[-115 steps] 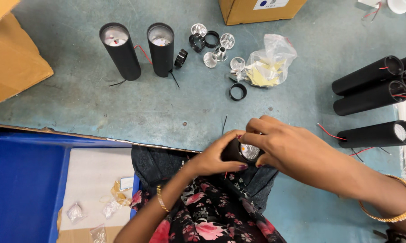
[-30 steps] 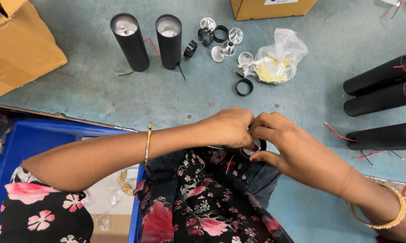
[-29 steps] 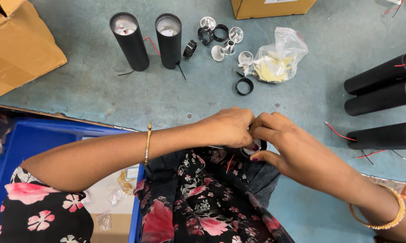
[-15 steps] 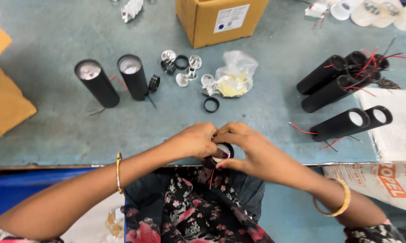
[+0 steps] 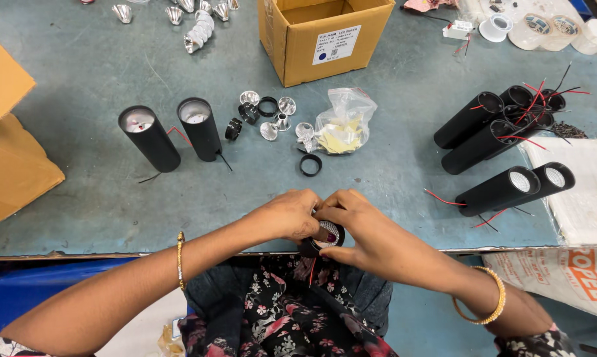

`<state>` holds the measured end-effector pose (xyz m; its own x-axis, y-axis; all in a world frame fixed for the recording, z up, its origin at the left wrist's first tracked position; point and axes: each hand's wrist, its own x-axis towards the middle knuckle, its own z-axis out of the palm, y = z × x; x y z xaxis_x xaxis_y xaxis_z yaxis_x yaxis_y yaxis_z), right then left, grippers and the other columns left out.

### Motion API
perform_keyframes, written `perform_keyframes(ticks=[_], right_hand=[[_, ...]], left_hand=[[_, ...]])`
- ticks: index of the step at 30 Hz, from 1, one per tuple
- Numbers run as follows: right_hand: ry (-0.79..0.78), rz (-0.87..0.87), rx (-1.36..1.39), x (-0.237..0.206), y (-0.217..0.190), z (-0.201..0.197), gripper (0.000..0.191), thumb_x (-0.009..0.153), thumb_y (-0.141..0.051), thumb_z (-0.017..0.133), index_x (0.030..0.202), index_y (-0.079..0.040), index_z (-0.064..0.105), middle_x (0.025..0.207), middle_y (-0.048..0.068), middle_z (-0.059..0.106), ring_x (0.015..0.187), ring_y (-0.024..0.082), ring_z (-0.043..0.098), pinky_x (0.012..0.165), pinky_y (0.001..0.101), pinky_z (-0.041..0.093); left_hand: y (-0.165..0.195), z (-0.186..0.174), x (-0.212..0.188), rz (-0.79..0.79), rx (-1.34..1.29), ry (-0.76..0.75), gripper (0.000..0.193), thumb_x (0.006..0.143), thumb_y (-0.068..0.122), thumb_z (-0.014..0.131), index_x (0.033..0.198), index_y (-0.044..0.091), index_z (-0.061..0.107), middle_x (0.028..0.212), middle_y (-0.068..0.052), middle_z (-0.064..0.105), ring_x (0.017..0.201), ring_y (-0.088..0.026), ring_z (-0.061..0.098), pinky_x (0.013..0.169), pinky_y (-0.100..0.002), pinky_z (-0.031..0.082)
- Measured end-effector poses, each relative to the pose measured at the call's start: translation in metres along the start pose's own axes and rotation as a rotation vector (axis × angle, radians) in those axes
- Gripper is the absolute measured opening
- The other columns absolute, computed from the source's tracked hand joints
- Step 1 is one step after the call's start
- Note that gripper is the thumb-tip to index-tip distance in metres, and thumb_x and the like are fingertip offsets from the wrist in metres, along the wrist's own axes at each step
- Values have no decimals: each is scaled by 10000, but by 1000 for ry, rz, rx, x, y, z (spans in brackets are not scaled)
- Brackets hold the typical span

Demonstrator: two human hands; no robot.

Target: The person assembles cylindrical LED light fixtures by inserting a reflector and securing it with a black ring. They handle multiple units, placing completed ones on the table and picking up new ones to continue the process.

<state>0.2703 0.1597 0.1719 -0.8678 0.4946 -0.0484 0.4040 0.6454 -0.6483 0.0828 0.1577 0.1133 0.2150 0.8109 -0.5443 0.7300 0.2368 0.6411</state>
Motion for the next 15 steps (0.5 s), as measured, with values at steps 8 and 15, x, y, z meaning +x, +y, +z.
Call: perform_keyframes(ticks=[8, 15], right_hand=[[-59, -8, -12, 3, -1, -5, 533, 767, -192, 817, 1220, -21, 594, 1144, 135, 568, 1130, 326, 528, 935, 397, 468], [-78, 6, -10, 10, 7, -5, 501, 736, -232, 816, 1137, -26, 599, 1084, 146, 551, 1099, 331, 534, 918, 407, 466]], left_hand=[[-4, 3, 3, 63, 98, 51, 494, 674, 384, 858, 967, 6, 735, 892, -172, 759, 873, -296, 752, 754, -402, 567], [-3, 3, 9, 25, 107, -22, 431, 672, 370, 845, 954, 49, 787, 859, -135, 782, 819, -260, 769, 748, -393, 576]])
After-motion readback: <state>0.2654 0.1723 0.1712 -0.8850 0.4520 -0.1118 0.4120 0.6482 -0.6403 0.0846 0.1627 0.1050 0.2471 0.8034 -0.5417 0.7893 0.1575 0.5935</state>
